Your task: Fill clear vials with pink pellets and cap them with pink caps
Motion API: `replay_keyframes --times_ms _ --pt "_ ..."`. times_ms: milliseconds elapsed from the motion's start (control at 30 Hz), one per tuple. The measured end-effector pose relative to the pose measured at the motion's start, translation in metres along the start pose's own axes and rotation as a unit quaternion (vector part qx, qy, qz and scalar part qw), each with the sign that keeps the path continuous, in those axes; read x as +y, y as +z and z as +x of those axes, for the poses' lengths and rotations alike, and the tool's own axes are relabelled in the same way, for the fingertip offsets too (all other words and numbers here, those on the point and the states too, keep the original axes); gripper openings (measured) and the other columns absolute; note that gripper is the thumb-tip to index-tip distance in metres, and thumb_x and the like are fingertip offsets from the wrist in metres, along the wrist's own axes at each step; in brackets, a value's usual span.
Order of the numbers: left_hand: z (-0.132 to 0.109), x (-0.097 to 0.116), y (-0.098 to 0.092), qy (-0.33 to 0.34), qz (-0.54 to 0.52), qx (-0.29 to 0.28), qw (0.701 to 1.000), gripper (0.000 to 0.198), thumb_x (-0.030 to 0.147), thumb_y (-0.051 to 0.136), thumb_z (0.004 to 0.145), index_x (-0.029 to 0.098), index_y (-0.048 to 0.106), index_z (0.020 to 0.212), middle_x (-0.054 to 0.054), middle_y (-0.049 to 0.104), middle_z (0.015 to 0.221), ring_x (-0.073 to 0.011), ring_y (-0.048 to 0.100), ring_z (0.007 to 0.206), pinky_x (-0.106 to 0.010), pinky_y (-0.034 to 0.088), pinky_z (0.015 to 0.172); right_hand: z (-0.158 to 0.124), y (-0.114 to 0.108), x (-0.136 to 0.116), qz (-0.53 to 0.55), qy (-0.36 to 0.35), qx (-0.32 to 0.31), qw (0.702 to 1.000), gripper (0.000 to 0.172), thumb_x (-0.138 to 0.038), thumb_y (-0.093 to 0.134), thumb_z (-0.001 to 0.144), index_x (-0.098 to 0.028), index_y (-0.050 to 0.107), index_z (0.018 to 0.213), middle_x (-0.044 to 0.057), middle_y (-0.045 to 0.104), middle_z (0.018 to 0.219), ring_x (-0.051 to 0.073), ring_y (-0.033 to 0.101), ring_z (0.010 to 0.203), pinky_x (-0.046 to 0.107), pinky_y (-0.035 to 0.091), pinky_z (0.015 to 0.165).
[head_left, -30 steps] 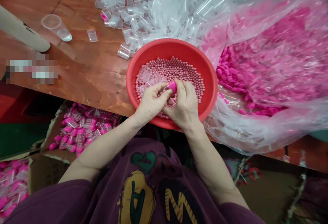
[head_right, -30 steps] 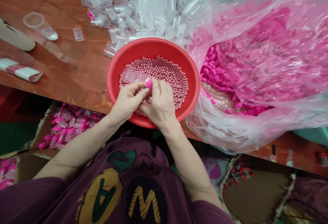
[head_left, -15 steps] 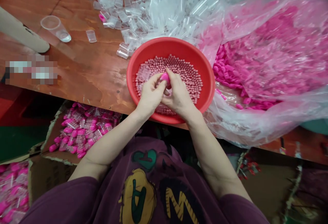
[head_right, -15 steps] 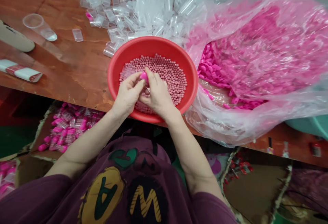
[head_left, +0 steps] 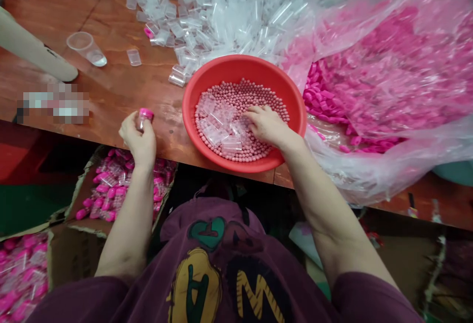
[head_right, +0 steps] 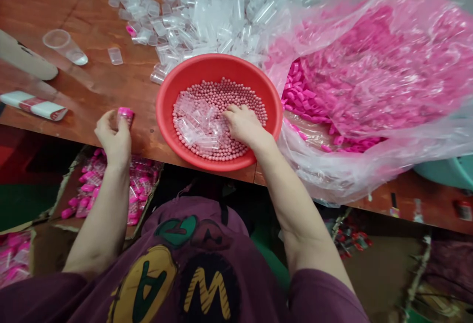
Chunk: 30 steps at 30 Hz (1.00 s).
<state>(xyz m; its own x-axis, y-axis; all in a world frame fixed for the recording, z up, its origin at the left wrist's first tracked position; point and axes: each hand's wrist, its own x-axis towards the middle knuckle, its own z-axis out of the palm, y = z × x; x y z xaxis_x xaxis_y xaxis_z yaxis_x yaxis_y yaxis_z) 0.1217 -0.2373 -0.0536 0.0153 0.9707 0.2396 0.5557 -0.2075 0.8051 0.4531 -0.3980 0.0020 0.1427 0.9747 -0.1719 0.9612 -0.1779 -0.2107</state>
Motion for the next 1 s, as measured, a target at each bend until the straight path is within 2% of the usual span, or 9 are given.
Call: replay_keyframes --times_ms 67,133,300,367,467,567,667,833,1000 --pt "-0.007 0.035 0.004 0.069 -0.011 0.072 0.995 0.028 0.02 0.061 0.097 0.012 0.071 0.122 -0.016 0.073 0.129 -0.0283 0.063 0.127 -0.048 0.045 0.119 0.008 0.002 -0.003 -0.027 -0.007 -0.041 0.999 0.048 -0.015 0.054 0.095 -0.01 0.069 0.141 0.02 0.07 0.145 0.038 0.061 0.126 0.053 0.052 0.109" --pt "-0.013 0.081 0.017 0.146 -0.076 0.024 0.986 0.023 0.018 0.056 0.099 0.018 0.073 0.114 -0.011 0.075 0.12 -0.0245 0.066 0.118 -0.041 0.051 0.109 0.012 0.004 -0.004 -0.038 -0.002 -0.043 0.998 0.039 -0.016 0.058 0.095 -0.007 0.073 0.129 0.022 0.075 0.131 0.037 0.064 0.12 0.052 0.052 0.11" --pt "-0.019 0.164 0.094 0.235 -0.106 -0.376 0.89 0.015 0.008 0.064 0.081 0.021 0.069 0.075 -0.008 0.074 0.087 -0.0262 0.069 0.103 -0.041 0.051 0.107 0.004 0.006 -0.004 -0.053 0.025 -0.022 0.998 0.029 -0.021 0.06 0.097 -0.012 0.078 0.118 0.021 0.076 0.123 0.035 0.067 0.115 0.051 0.057 0.102" --pt "-0.019 0.174 0.13 0.201 -0.058 -0.475 0.855 0.025 0.003 0.068 0.069 0.023 0.057 0.058 -0.008 0.066 0.071 -0.0312 0.07 0.106 -0.042 0.049 0.11 -0.008 0.002 -0.001 -0.028 0.032 0.006 0.999 0.03 -0.022 0.059 0.098 -0.014 0.078 0.12 0.02 0.075 0.127 0.035 0.068 0.117 0.052 0.058 0.101" --pt "-0.017 0.175 0.168 0.161 -0.012 -0.526 0.835 0.039 0.001 0.072 0.058 0.025 0.043 0.049 -0.007 0.058 0.062 -0.0358 0.069 0.114 -0.041 0.047 0.114 -0.041 -0.012 0.015 0.052 0.05 0.143 0.987 0.034 -0.021 0.056 0.1 -0.015 0.077 0.127 0.019 0.075 0.132 0.033 0.069 0.122 0.052 0.057 0.108" --pt "-0.016 0.173 0.182 0.201 0.051 -0.548 0.811 0.04 0.004 0.075 0.055 0.025 0.042 0.048 -0.006 0.057 0.06 -0.0356 0.071 0.111 -0.038 0.05 0.11 -0.095 -0.027 0.05 0.121 0.102 0.293 0.943 0.033 -0.028 0.057 0.102 -0.02 0.077 0.128 0.014 0.079 0.127 0.028 0.073 0.116 0.048 0.059 0.107" --pt "-0.017 0.175 0.187 0.266 0.117 -0.565 0.772 0.035 0.006 0.071 0.054 0.025 0.043 0.051 -0.007 0.058 0.061 -0.0359 0.071 0.108 -0.038 0.051 0.105 -0.153 -0.032 0.1 0.125 0.226 0.364 0.895 0.032 -0.029 0.059 0.1 -0.021 0.08 0.123 0.012 0.082 0.121 0.028 0.076 0.111 0.045 0.061 0.102" --pt "-0.038 0.185 0.201 0.27 0.097 -0.591 0.754 0.028 0.007 0.063 0.051 0.025 0.043 0.053 -0.006 0.057 0.061 -0.0357 0.07 0.099 -0.042 0.049 0.1 -0.196 -0.01 0.172 0.099 0.364 0.32 0.869 0.035 -0.02 0.056 0.097 -0.011 0.082 0.118 0.019 0.083 0.118 0.032 0.077 0.111 0.046 0.058 0.106" --pt "-0.061 0.188 0.213 0.218 0.041 -0.587 0.779 0.025 0.007 0.06 0.052 0.025 0.042 0.051 0.0 0.046 0.053 -0.0244 0.059 0.073 -0.04 0.047 0.085 -0.156 0.022 0.194 0.069 0.293 0.171 0.938 0.038 -0.019 0.054 0.095 -0.013 0.082 0.121 0.017 0.083 0.123 0.03 0.074 0.112 0.043 0.057 0.106"
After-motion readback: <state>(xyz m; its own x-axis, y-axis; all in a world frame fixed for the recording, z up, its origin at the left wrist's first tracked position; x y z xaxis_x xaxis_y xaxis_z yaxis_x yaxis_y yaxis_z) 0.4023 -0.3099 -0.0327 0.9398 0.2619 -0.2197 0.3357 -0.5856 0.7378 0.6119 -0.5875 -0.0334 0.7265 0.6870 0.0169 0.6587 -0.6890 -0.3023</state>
